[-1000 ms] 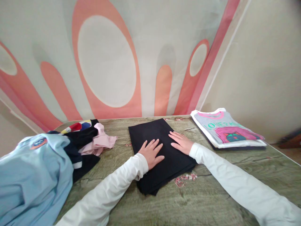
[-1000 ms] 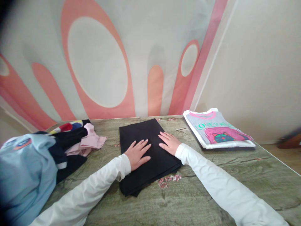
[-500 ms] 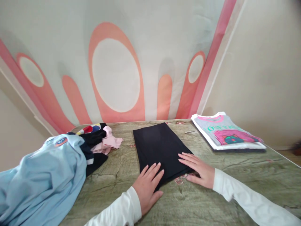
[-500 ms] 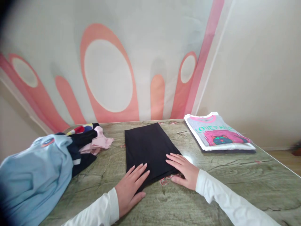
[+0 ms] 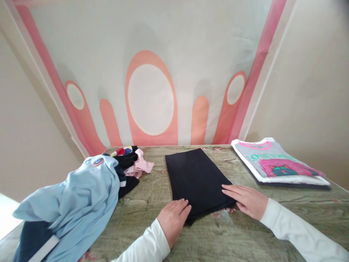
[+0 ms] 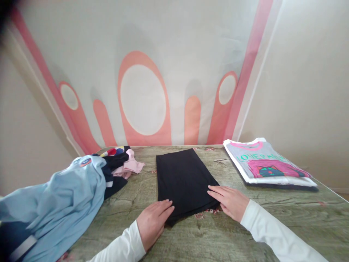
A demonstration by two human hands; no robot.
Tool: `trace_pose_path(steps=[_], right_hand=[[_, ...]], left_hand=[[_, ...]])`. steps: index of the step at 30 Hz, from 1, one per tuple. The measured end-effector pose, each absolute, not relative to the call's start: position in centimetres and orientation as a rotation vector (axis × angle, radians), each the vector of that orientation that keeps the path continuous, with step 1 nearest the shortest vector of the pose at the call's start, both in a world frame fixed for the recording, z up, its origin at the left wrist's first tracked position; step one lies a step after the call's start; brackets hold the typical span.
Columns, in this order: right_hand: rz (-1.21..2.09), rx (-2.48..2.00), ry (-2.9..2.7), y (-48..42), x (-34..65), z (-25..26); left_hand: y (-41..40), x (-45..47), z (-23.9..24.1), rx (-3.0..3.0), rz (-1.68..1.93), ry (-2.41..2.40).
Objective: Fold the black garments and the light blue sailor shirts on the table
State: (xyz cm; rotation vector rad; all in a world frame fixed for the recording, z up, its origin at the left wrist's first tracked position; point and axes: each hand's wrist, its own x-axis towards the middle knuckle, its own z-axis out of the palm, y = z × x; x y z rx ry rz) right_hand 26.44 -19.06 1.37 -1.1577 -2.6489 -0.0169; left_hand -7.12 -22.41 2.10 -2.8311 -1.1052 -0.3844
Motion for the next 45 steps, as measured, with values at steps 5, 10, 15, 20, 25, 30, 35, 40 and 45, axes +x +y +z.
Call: trace_pose_path(steps=[5, 10, 15, 20, 25, 30, 35, 40, 45], right_hand=[[0.025, -1.177, -2.64, -18.0, 26.0, 1.1], [0.182, -1.153, -2.457, -18.2, 25.8, 3.3], [0.271, -1.118, -2.25, -19.4, 25.9, 10.2], [0.217, -1.164, -2.07, -19.7, 26.7, 18.2], [0.479, -1.093, -1.969, -15.6, 26.5, 21.0], [0.755, -1.115, -2.026, -7.9, 25.4, 15.6], [0.528, -1.429, -2.017, -3.5, 25.6, 6.2], [0.451, -1.41, -2.124, -3.5, 25.8, 1.9], [0.389, -1.535, -2.047, -3.4, 24.8, 0.1]], left_hand=[[-20.7, -6.5, 1.9, -2.884, -0.394, -1.093], [-19.7, -7.6, 5.4, -3.126, -0.564, -1.277], [-19.4, -8.2, 13.6, -3.163, -0.947, -1.428], [-19.1, -8.5, 20.5, -3.01, -1.54, -1.541], [-15.0, -8.4, 21.4, -3.0, -1.966, -1.53], [-6.2, -8.5, 13.9, -2.936, -1.904, -1.811], [-1.6, -9.6, 4.2, -2.576, -1.647, -2.148], [-1.5, -10.4, 0.2, -2.625, -1.535, -2.112], [-1.5, -10.5, -0.5, -2.588, -1.184, -1.93]])
